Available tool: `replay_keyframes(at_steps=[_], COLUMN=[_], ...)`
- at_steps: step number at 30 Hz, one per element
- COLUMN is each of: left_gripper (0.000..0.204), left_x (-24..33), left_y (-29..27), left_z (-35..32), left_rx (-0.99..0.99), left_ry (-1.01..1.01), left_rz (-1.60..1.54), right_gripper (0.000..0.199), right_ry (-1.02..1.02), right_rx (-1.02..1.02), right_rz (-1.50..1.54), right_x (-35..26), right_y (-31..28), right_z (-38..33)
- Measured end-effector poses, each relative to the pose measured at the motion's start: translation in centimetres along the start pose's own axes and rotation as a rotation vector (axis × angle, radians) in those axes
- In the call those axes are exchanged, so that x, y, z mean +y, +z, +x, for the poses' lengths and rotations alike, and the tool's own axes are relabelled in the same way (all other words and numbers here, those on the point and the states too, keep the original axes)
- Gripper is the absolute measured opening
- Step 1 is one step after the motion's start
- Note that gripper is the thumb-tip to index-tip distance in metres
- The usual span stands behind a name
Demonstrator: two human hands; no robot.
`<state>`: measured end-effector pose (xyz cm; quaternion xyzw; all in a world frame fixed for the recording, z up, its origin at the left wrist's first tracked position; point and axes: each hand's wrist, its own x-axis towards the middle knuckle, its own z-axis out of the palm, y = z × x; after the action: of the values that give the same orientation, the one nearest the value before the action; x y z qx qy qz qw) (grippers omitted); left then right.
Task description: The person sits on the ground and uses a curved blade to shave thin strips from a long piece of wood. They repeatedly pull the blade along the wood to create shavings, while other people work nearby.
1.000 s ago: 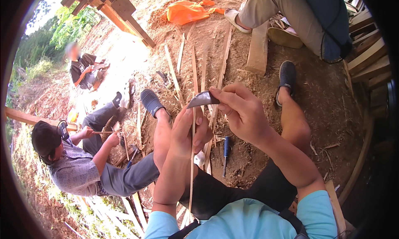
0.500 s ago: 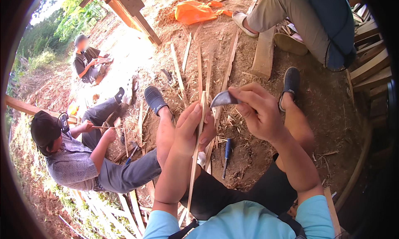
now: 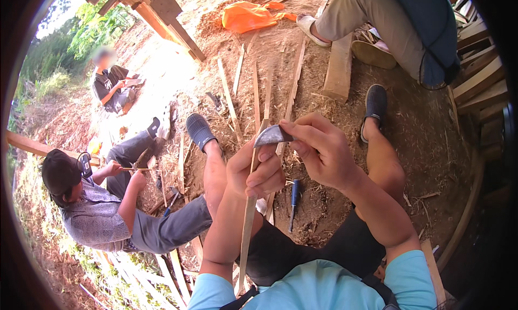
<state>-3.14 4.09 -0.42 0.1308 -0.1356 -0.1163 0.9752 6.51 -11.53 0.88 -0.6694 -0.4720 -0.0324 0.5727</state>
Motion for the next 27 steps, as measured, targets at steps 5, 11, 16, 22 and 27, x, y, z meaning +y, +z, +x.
replay_keyframes(at_steps=[5, 11, 16, 22, 27], left_gripper=[0.032, 0.032, 0.033, 0.032, 0.031], left_x=[-0.5, -0.5, -0.8, -2.1, -1.0], left_y=[0.2, 1.2, 1.5, 3.8, 2.4], left_z=[0.5, 1.1, 1.5, 1.7, 1.0], left_rx=[0.107, 0.270, 0.442, 0.451, 0.550], left_ry=[0.014, 0.054, 0.091, 0.055, 0.122], left_rz=[0.021, 0.295, 0.474, 0.714, 0.882], right_gripper=[0.028, 0.028, 0.029, 0.025, 0.027], right_ry=[0.036, 0.113, 0.137, 0.327, 0.111], right_rx=[0.028, 0.088, 0.183, 0.466, 0.119], right_rz=[-0.037, -0.066, -0.075, -0.147, -0.104], right_x=[0.1, -0.1, 0.8, 4.2, 1.1], right_y=[-0.4, -0.2, 0.1, -1.0, -2.0], right_z=[-0.3, -0.6, -0.6, 0.8, -0.1])
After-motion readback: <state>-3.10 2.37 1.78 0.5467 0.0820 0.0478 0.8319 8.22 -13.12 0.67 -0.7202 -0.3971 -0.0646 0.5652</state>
